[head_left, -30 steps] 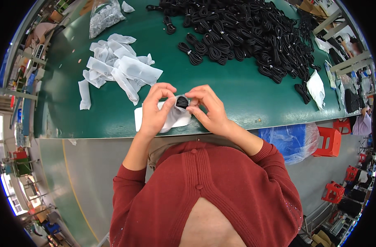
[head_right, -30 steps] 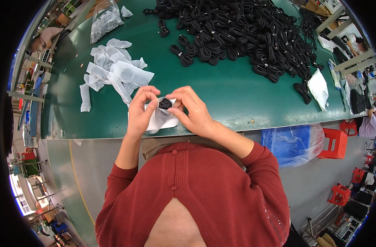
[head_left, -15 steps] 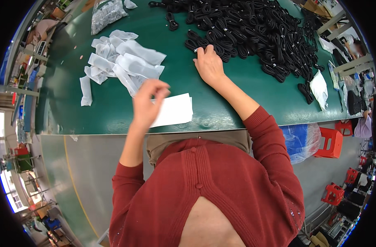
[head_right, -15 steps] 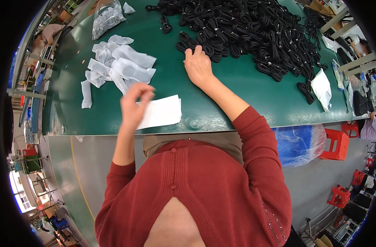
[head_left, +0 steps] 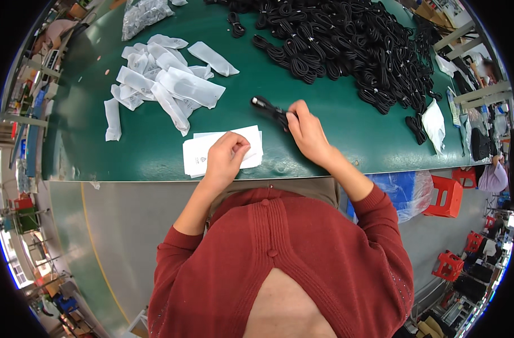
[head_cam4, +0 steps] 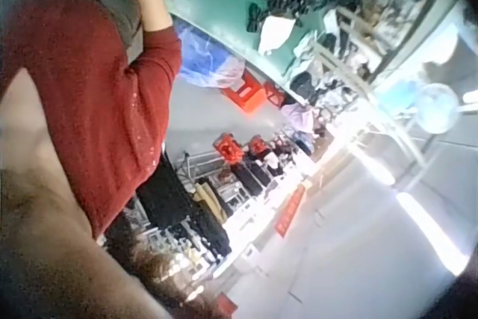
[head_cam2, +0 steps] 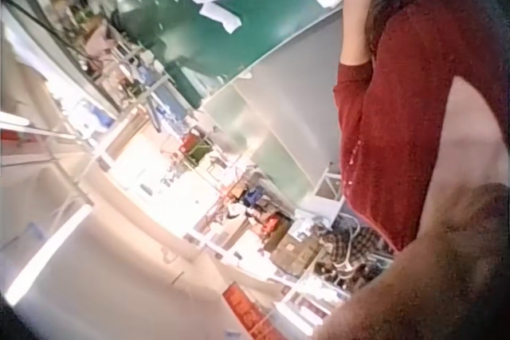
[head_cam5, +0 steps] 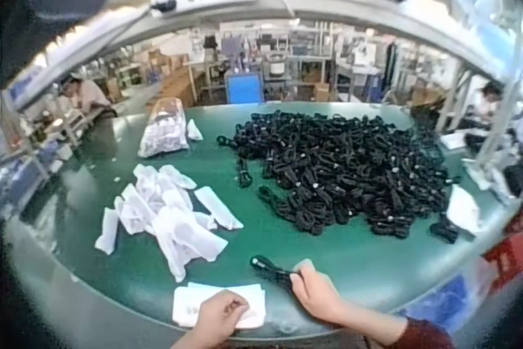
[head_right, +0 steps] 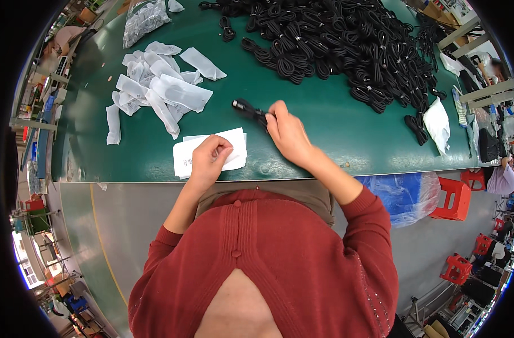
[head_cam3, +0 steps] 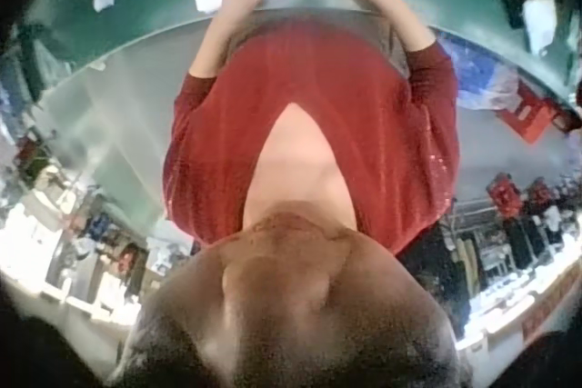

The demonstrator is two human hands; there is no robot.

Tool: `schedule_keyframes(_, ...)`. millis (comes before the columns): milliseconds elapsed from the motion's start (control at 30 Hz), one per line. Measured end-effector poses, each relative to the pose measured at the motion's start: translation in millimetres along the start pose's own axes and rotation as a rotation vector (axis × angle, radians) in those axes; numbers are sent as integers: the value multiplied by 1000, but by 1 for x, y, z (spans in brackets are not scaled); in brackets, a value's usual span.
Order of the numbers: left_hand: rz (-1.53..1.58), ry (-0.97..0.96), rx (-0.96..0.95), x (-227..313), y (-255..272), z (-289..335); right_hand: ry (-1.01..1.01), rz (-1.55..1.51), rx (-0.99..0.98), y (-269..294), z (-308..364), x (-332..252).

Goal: The person repeatedly picks up coiled black cables from a large pile on a green workbench and places them into small white plastic bags. The person handles the cables one at a time, inserting each into a bag and then placing the packaged item aside. The process is continuous and repetitive throughout the clip.

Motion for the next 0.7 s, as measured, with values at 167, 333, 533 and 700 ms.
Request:
schedule_keyframes(167, 173, 145, -5, -16, 6, 0, 88, 83, -52, 3, 44, -21)
schedule_keyframes(333, 271, 61, 5, -11, 5, -4, 181, 174, -180, -2, 54, -25)
schedule_keyframes(533, 158, -111, -89, 18, 5, -5, -165, -125, -423, -10, 47, -12)
schedule_keyframes(700, -9, -254, -84, 34, 7, -6, 203, -122, -178, -6, 43, -29)
Point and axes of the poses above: each hand's wrist, its own z-axis away from the middle knuckle, its own y-axis out of the back of the hand, x = y × z, the point moved 7 cm from there along -z, towards the middle knuckle, and after that the axes turned 1 degree about z, right-handed, at the moved point
